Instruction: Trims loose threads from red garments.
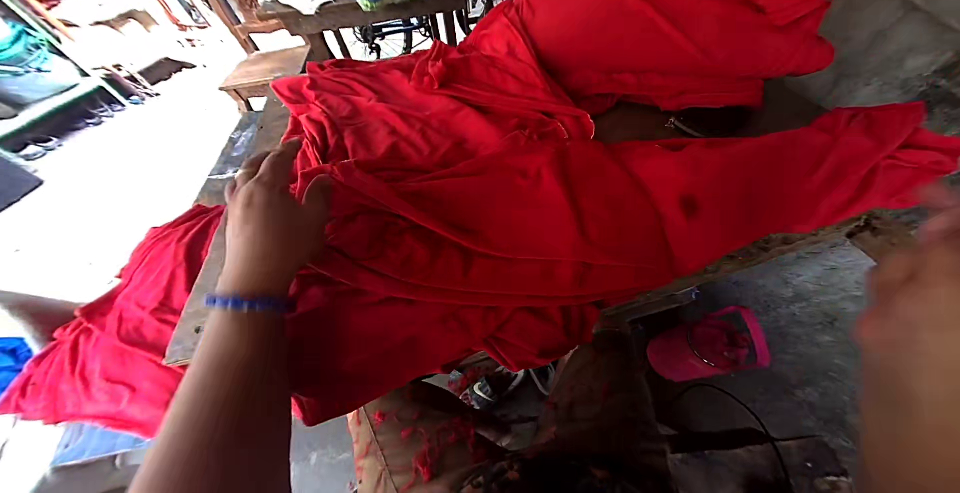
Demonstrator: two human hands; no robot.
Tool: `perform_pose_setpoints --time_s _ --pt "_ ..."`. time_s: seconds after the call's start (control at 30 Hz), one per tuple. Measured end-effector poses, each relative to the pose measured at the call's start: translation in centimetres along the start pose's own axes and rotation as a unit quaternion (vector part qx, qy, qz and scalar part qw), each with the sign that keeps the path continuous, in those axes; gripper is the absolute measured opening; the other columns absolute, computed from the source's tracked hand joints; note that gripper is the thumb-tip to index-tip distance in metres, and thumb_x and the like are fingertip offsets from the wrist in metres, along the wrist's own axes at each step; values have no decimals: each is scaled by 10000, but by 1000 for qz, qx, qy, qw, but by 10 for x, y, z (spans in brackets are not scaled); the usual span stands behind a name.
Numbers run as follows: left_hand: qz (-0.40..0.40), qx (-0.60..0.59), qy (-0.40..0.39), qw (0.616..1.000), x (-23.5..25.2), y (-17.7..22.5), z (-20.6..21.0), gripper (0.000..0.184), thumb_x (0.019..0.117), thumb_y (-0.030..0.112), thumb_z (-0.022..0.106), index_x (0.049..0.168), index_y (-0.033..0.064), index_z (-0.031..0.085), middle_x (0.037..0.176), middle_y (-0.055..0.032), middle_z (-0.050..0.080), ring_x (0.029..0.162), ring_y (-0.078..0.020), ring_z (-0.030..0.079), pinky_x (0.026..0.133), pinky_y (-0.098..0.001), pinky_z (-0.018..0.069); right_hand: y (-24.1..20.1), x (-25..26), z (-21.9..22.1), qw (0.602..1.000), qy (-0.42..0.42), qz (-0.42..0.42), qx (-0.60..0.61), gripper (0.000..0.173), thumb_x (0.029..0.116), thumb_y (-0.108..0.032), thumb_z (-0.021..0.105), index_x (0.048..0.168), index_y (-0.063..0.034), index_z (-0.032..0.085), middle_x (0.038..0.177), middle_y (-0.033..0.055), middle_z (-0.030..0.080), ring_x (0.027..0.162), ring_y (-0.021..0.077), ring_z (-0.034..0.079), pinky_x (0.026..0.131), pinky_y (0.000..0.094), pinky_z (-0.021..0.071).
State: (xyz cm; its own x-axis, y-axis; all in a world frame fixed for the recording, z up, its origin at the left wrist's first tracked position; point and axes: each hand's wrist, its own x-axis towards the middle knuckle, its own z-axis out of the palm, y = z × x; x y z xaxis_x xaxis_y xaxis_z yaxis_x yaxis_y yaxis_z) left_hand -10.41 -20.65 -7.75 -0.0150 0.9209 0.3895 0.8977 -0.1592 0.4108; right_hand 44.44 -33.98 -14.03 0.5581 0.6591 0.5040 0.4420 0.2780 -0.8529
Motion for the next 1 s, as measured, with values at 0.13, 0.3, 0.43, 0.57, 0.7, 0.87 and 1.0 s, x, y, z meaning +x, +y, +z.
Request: perform_pose_setpoints --time_s 0.13,0.3,0.43,0.57,0.7,0.87,1.0 --pt "-84 -28 -94 992 46 -7 8 230 999 136 645 1075 -69 716 1084 -293 695 1056 -445 655 948 -677 453 -5 -77 48 996 -27 7 82 476 1040 -107 508 1465 35 347 1209 -41 653 571 -63 453 476 130 372" --pt "-39 -139 63 988 25 -5 -35 281 1012 207 595 1136 -29 685 1004 -108 713 874 -124 670 851 -379 556 -9 -99 65 993 -30 -68 94 381 1025 -59 526 1378 68 460 1175 -70 656 646 -75 513 537 116 420" --pt "81 -294 129 944 -71 42 -49 150 1023 138 604 1171 112 607 979 122 677 833 3 670 757 -224 596 -46 -96 88 974 -117 -127 150 212 1044 -146 578 1246 -129 639 1060 -148 672 714 -70 562 588 108 454" --pt "72 -288 79 952 -173 51 14 153 898 8 712 1050 7 687 1025 16 706 859 4 670 763 -184 586 -81 -115 134 933 -263 -120 213 151 1026 -213 620 1163 -254 672 935 -191 621 692 -90 525 590 94 441" --pt "-6 -363 48 931 -212 43 56 279 810 -62 756 1035 25 615 1033 -26 684 848 -61 710 750 -249 636 -91 -142 172 898 -363 -77 236 132 988 -72 624 1104 -126 656 906 -115 600 620 -63 485 535 101 438" --pt "-27 -511 37 858 -214 45 48 436 858 31 773 1141 126 455 1228 -68 674 1027 -186 732 780 -339 661 -98 -163 192 885 -394 -42 244 199 967 -38 640 1156 -100 630 901 -91 620 646 -44 535 556 107 478" --pt "-5 -528 86 845 -208 55 49 446 873 -69 713 1161 150 451 1102 3 689 944 -108 714 751 -261 631 -104 -175 201 874 -408 -22 263 344 925 -150 743 1236 -100 607 897 -91 603 738 -11 580 627 139 518"
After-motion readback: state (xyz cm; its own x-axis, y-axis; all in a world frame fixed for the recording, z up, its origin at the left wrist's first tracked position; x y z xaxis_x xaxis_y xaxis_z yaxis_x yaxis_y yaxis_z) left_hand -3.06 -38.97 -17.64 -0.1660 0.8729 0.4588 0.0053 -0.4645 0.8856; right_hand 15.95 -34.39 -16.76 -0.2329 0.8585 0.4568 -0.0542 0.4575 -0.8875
